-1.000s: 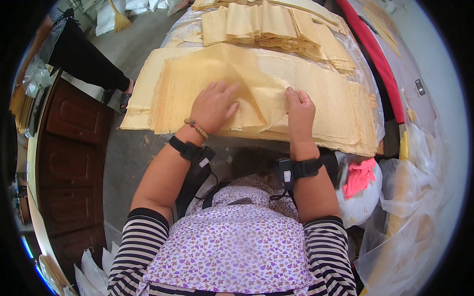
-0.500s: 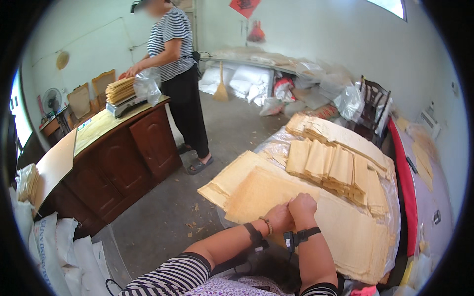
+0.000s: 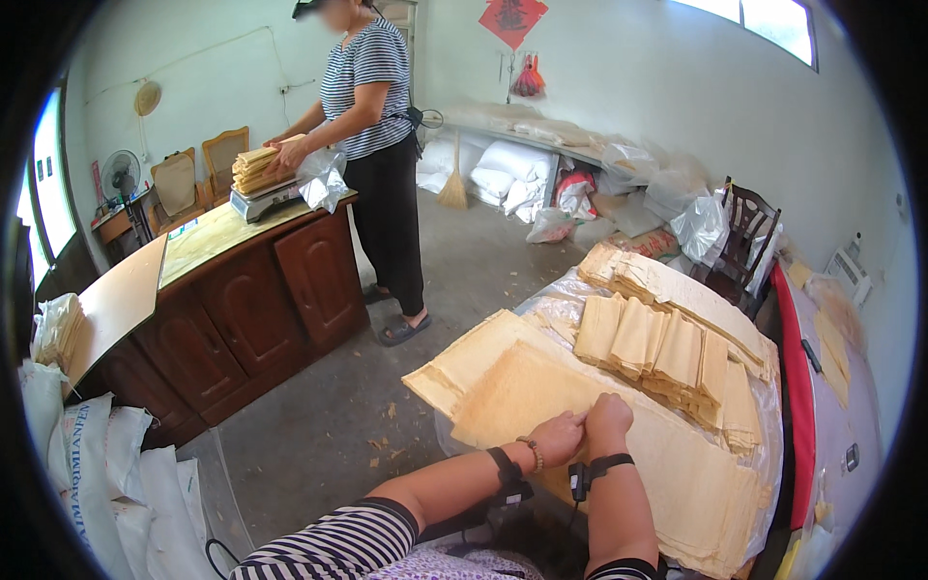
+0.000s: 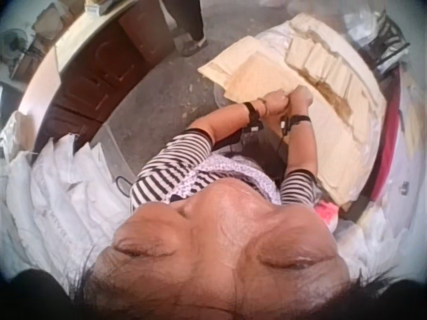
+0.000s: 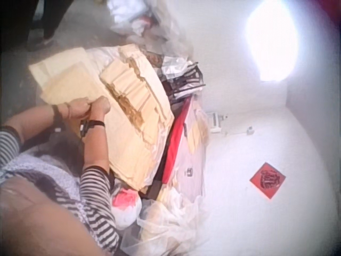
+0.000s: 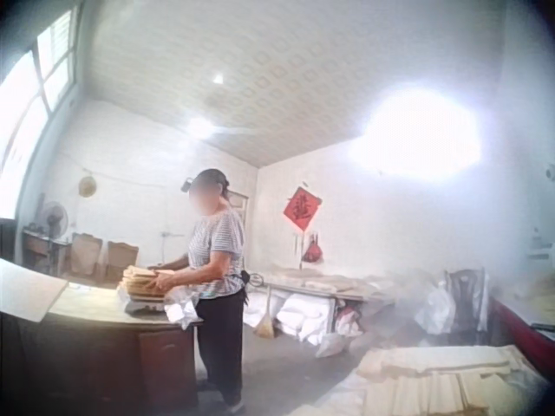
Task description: The person peels individual thin yellow sheets from a large stack on a table, folds each sheet in half or thirds by hand, and stacks the folded pieces to the side.
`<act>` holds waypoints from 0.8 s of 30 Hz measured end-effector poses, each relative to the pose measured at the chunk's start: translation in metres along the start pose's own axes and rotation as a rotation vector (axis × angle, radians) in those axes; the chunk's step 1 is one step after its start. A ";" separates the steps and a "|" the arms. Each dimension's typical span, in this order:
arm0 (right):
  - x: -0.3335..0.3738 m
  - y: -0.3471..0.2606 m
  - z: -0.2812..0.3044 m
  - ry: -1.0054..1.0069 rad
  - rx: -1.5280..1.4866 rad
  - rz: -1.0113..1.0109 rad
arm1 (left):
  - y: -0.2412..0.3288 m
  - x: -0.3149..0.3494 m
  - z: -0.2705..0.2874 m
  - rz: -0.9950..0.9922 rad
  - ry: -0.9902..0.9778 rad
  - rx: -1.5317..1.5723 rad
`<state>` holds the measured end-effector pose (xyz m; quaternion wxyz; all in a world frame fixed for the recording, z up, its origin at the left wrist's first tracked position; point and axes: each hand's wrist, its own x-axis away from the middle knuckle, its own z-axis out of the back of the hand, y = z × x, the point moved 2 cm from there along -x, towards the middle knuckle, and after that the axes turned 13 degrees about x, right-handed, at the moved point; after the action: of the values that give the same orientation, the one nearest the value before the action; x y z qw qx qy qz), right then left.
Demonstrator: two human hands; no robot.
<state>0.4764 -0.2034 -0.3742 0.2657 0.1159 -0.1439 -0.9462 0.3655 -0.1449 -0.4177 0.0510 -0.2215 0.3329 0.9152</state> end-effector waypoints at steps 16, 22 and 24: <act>-0.001 0.018 0.030 0.091 -0.155 0.015 | 0.004 -0.012 0.033 -0.028 -0.055 -0.111; -0.017 0.014 0.007 0.039 -0.091 -0.032 | 0.015 -0.012 0.028 -0.018 -0.075 -0.134; -0.016 0.010 0.011 -0.039 -0.129 0.005 | 0.014 -0.009 0.031 -0.007 -0.077 -0.131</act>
<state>0.4913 -0.2001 -0.3583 0.2721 0.0800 -0.0881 -0.9549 0.3589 -0.1356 -0.3844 0.0524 -0.1905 0.2693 0.9426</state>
